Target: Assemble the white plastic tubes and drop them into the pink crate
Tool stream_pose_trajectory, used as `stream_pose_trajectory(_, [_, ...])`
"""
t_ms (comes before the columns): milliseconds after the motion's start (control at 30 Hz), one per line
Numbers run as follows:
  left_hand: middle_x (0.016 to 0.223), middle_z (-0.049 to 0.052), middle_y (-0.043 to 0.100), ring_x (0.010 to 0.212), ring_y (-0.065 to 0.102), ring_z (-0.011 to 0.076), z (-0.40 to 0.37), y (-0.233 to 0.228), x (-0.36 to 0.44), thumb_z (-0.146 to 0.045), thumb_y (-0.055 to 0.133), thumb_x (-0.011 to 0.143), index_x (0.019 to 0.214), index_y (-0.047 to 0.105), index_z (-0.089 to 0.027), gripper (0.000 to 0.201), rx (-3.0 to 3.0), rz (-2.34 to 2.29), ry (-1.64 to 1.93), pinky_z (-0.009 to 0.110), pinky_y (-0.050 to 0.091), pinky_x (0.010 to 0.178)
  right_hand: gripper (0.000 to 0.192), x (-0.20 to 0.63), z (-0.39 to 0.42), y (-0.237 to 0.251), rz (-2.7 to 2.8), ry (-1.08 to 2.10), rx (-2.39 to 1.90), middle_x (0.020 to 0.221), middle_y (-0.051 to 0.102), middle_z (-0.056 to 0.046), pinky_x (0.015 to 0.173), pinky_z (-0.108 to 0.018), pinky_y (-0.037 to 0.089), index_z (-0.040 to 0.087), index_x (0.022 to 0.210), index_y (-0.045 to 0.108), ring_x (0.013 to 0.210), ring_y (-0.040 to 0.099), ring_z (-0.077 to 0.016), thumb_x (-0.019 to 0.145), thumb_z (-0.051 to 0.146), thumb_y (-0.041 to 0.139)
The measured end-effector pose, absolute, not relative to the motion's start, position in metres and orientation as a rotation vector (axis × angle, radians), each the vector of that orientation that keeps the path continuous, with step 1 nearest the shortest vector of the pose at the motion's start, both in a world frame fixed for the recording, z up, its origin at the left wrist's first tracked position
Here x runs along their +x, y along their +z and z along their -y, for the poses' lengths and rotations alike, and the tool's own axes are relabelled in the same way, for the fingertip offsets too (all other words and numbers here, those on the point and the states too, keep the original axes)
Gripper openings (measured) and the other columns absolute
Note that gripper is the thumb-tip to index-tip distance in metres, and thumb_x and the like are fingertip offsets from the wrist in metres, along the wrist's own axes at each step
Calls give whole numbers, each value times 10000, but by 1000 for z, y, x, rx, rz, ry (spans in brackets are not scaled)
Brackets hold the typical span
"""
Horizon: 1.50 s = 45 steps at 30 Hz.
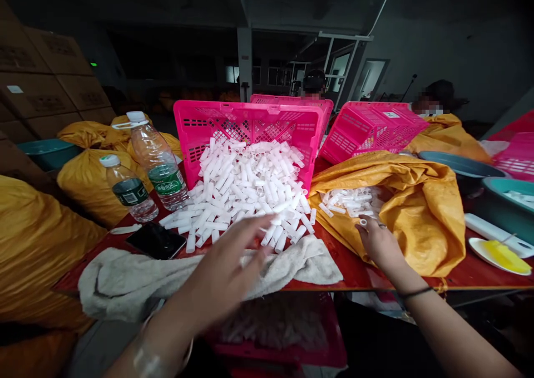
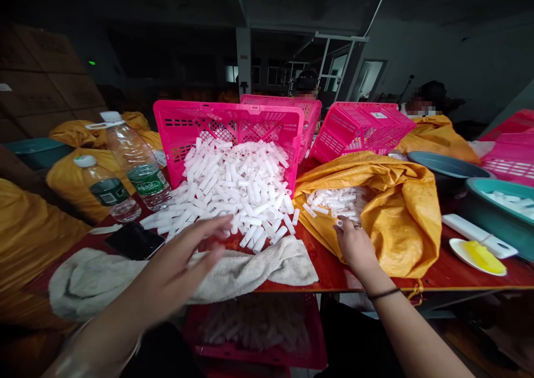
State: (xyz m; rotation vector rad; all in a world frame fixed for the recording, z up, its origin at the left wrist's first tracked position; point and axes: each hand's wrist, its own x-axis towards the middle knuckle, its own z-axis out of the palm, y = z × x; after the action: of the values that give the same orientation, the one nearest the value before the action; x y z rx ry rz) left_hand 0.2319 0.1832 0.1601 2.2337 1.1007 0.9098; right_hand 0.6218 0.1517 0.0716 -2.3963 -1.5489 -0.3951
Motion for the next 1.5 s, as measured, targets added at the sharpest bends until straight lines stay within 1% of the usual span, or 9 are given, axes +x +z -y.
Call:
stream_pose_trajectory(133, [1104, 221, 641, 1070, 592, 300, -277, 135, 260, -131, 491, 851, 1175, 564, -19, 351, 2415, -1565, 575, 422, 441, 960, 471, 575, -133, 76, 1449, 8, -1979, 808, 671, -106, 657, -349, 500, 114, 1304, 471, 714, 638, -229, 950, 400, 352])
stream_pose_trajectory(267, [869, 162, 676, 922, 637, 282, -310, 112, 278, -72, 503, 820, 1015, 620, -39, 230, 2439, -1663, 440, 418, 482, 846, 482, 524, -123, 81, 1380, 352, -1617, 811, 615, -45, 614, -311, 497, 150, 1342, 318, 641, 579, -166, 949, 424, 373])
stream_pose_trajectory(533, [1091, 178, 545, 958, 607, 317, -279, 123, 250, -132, 462, 820, 1353, 444, -130, 534, 2347, -1703, 689, 441, 476, 851, 142, 499, -110, 98, 1508, 657, -1476, 956, 562, -51, 641, -271, 485, 198, 1000, 452, 734, 566, -135, 925, 317, 439])
stream_pose_trajectory(700, [954, 73, 607, 871, 644, 215, -233, 112, 254, -405, 546, 857, 1161, 551, -167, 386, 1785, -1321, 1052, 355, 530, 823, 295, 477, -111, 101, 1407, 673, -1373, 1019, 561, -54, 712, -294, 515, 225, 1212, 375, 780, 601, -133, 930, 275, 445])
stream_pose_trajectory(900, [763, -13, 670, 697, 645, 101, -173, 117, 281, -281, 860, 590, 889, 694, -189, 354, 800, -703, 1094, 224, 527, 717, 199, 450, -105, 106, 1343, 531, -1159, 1000, 636, -63, 754, -288, 529, 231, 1102, 558, 869, 621, -159, 905, 255, 541])
stream_pose_trajectory(1067, [592, -19, 640, 537, 551, 62, -173, 121, 268, -289, 849, 615, 857, 742, -175, 289, 1007, -724, 979, 162, 459, 541, 284, 474, -94, 128, 1698, 294, -1132, 1006, 605, -70, 827, -314, 512, 263, 1118, 656, 973, 586, -177, 887, 141, 546])
stream_pose_trajectory(1233, [731, 17, 704, 556, 570, 87, -168, 115, 263, -276, 782, 700, 907, 739, -178, 233, 1192, -783, 918, 195, 484, 535, 245, 485, -90, 136, 1729, 467, -1119, 919, 602, -54, 765, -279, 505, 248, 1082, 673, 874, 581, -148, 862, 162, 604])
stream_pose_trajectory(1367, [937, 34, 734, 814, 676, 163, -162, 118, 261, -184, 756, 717, 894, 749, -237, 185, 1567, -780, 1121, 241, 560, 715, 207, 475, -93, 129, 1168, 938, -1027, 806, 605, 7, 637, -194, 497, 219, 922, 631, 708, 578, -86, 750, 210, 746])
stream_pose_trajectory(1500, [1041, 29, 696, 982, 657, 154, -162, 123, 248, 5, 638, 763, 1063, 695, -286, 422, 2231, -478, 1381, 246, 537, 875, 307, 470, -97, 125, 882, 1195, -932, 767, 627, 29, 615, -152, 501, 198, 838, 630, 674, 589, -63, 615, 174, 840])
